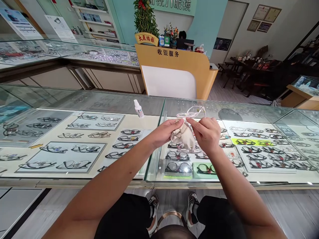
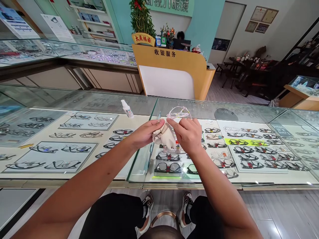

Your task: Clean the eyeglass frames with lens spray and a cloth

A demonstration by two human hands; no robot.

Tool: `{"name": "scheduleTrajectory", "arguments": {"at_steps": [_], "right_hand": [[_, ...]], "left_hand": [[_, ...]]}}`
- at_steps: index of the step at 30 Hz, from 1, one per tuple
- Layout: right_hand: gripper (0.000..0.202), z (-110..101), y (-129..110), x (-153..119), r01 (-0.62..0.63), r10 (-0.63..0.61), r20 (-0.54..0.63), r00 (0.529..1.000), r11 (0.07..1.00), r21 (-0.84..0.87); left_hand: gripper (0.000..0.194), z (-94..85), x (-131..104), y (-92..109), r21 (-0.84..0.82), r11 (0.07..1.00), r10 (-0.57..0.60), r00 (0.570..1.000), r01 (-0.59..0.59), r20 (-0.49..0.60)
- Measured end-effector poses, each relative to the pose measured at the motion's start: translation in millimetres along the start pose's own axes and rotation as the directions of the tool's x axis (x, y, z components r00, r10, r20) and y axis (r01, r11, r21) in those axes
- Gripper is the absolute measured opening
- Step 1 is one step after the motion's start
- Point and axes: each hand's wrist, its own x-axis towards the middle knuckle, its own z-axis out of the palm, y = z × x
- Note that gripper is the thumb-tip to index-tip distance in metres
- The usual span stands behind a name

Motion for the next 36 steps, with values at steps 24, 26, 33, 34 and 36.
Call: {"name": "scheduleTrajectory", "arguments": {"at_steps": [24, 26, 33, 34, 36], "right_hand": [[0.03, -12, -2, 10, -0.599, 0.606, 0.201, 0.77, 0.576, 0.556], [0.034, -9, -1, 10, -0.69, 0.599, 0.388, 0.7, 0.428, 0.584], [0.039, 1, -5, 8, -0.786, 0.511, 0.603, 0.612, 0.308, 0.536], [0.038, 1, -5, 8, -0.786, 0.494, 0.616, 0.614, 0.311, 0.534], [0.039, 2, -5, 6, -0.787, 0.467, 0.636, 0.614, 0.314, 0.531]], "left_hand": [[0.041, -19.6, 11, 9, -0.121, 0.962, 0.234, 0.967, -0.245, -0.1], [0.047, -18.1, 10, 6, -0.062, 0.966, 0.247, 0.967, -0.25, -0.063], [0.056, -10.7, 8, -4, 0.13, 0.971, 0.205, 0.978, -0.199, -0.034], [0.057, -9.3, 8, -5, 0.148, 0.969, 0.204, 0.978, -0.195, -0.042], [0.057, -6.8, 9, -7, 0.156, 0.971, 0.189, 0.98, -0.179, -0.054]]}}
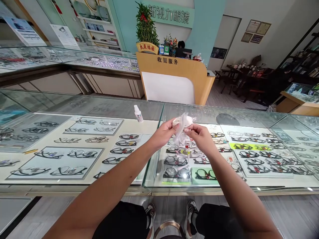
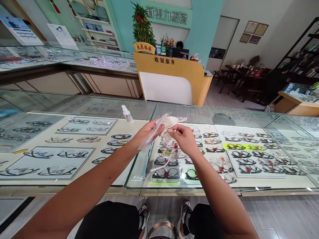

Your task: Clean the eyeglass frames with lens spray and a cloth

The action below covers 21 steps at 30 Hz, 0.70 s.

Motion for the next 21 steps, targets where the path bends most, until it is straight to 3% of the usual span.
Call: {"name": "scheduleTrajectory", "arguments": {"at_steps": [6, 15, 21], "right_hand": [[0.049, 1, -2, 1, -0.048, 0.046, 0.088, 0.995, 0.999, 0.024], [0.055, 1, -10, -3, -0.078, 0.079, 0.179, 0.981, 0.997, -0.012], [0.055, 3, -10, -4, -0.096, 0.088, 0.185, 0.979, 0.995, 0.034]], "left_hand": [[0.048, 0.6, 0, 2, 0.063, 0.998, 0.028, 0.997, -0.024, -0.069], [0.042, -6.0, 0, 0, 0.18, 0.978, 0.119, 0.992, -0.109, -0.045], [0.047, -0.7, -2, -3, 0.23, 0.963, 0.176, 0.972, -0.138, -0.154]]}}
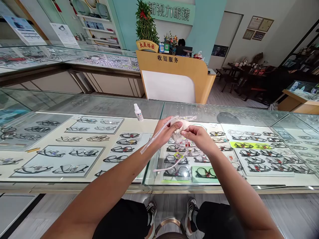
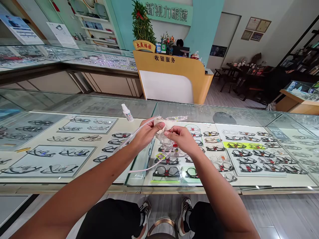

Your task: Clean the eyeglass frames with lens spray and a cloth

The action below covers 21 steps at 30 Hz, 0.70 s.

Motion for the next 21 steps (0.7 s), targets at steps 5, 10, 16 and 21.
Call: {"name": "scheduleTrajectory", "arguments": {"at_steps": [5, 10, 16, 21], "right_hand": [[0.052, 2, 3, 4, 0.015, -0.012, -0.043, 0.999, 0.998, 0.055], [0.05, 0, 7, 8, 0.018, -0.011, -0.043, 0.999, 0.988, 0.153], [0.048, -2, 5, 6, -0.008, 0.008, 0.002, 1.0, 0.988, 0.156], [0.044, 1, 7, 5, 0.005, -0.017, 0.072, 0.997, 0.986, 0.168]], "left_hand": [[0.052, -3.5, 5, -8, -0.036, 0.999, -0.023, 1.0, 0.023, -0.009], [0.048, -8.4, 10, -15, -0.141, 0.988, -0.035, 0.991, 0.054, 0.132], [0.047, -5.1, 9, -13, -0.203, 0.975, -0.065, 0.987, 0.094, 0.149], [0.056, -0.7, 9, -9, -0.183, 0.98, -0.065, 0.996, 0.075, 0.062]]}}
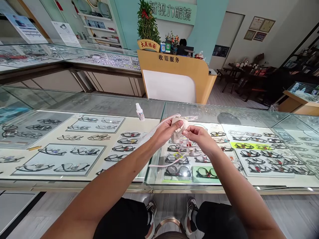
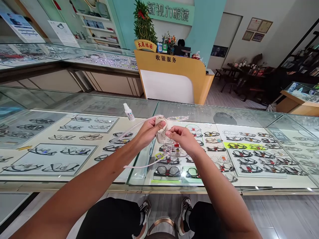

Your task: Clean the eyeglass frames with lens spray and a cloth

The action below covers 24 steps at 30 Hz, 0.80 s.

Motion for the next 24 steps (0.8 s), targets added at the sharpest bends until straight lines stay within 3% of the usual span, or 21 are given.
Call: {"name": "scheduleTrajectory", "arguments": {"at_steps": [7, 12, 16, 21, 24], "right_hand": [[0.043, -9, 8, 7, -0.008, 0.015, -0.081, 0.997, 0.996, 0.086], [0.04, -19, 7, 11, 0.027, -0.001, -0.122, 0.993, 0.978, 0.209], [0.04, -26, 8, 15, 0.082, -0.011, -0.228, 0.974, 0.949, 0.304], [0.043, -35, 12, 24, 0.146, -0.008, -0.353, 0.936, 0.918, 0.367], [0.044, -40, 13, 27, 0.165, -0.006, -0.387, 0.922, 0.91, 0.38]], "left_hand": [[0.055, -11.7, 14, -16, -0.071, 0.997, -0.02, 0.999, 0.017, -0.049], [0.041, -22.4, 25, -14, -0.197, 0.98, -0.058, 0.976, 0.015, -0.211], [0.036, -34.1, 31, -5, -0.231, 0.972, -0.042, 0.924, -0.051, -0.38], [0.032, -53.2, 34, 3, -0.069, 0.985, 0.094, 0.829, -0.157, -0.552], [0.032, -58.2, 33, 6, 0.024, 0.989, 0.133, 0.784, -0.149, -0.607]]}}
